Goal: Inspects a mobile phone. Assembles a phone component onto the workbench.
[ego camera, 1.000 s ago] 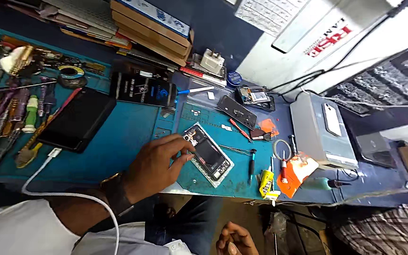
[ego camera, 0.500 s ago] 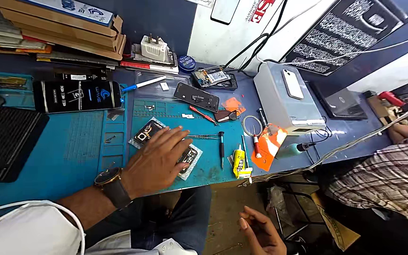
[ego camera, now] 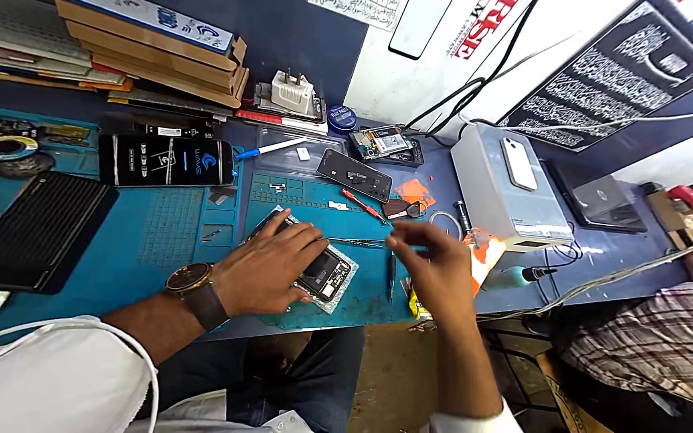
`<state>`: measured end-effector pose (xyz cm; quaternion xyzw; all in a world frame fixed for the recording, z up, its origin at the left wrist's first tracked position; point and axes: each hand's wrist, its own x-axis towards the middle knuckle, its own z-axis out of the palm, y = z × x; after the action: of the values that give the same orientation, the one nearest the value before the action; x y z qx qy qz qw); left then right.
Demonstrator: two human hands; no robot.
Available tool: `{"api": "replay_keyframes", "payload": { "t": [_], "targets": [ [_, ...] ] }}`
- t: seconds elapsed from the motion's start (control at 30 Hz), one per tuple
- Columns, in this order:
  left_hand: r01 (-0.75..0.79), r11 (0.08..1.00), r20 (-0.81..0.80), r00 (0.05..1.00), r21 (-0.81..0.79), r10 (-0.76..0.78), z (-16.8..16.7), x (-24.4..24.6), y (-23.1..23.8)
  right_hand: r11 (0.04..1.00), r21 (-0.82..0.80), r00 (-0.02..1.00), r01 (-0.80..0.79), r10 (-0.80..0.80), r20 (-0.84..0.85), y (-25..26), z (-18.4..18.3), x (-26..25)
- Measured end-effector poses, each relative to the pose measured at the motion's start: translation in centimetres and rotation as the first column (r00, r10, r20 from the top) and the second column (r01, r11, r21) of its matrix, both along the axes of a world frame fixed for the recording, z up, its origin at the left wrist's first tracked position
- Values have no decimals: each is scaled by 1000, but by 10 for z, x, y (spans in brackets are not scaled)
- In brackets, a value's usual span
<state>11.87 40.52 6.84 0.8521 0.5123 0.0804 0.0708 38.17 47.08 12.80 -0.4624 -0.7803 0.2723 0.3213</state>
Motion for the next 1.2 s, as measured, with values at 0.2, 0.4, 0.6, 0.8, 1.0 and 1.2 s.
{"api": "replay_keyframes", "payload": {
  "t": [0.2, 0.4, 0.6, 0.8, 1.0, 1.2],
  "targets": [
    [-198, 980, -25, 980, -21, 198, 4, 19, -17, 998, 51, 914, -47, 22, 406, 114, -8, -63],
    [-305, 951, -12, 952, -47, 305, 2, 32, -26, 974, 78, 812, -213, 132, 568, 149, -22, -79],
    [-285, 957, 42, 957, -60, 288, -2, 27, -26, 957, 143, 807, -251, 125, 576, 153, -31, -74],
    [-297, 955, 175, 940, -7, 293, -4, 21, -26, 954, 257, 861, -154, 2, 509, 146, -31, -77],
    [-300, 932, 803, 493, -204, 334, 14, 19, -29, 993, -52, 982, 110, -116, -148, 57, 5, -71],
    [75, 874, 871, -84, -479, 485, 23, 38, -34, 963, 246, 993, 114, -120, 11, -80, -30, -69]
  ]
}}
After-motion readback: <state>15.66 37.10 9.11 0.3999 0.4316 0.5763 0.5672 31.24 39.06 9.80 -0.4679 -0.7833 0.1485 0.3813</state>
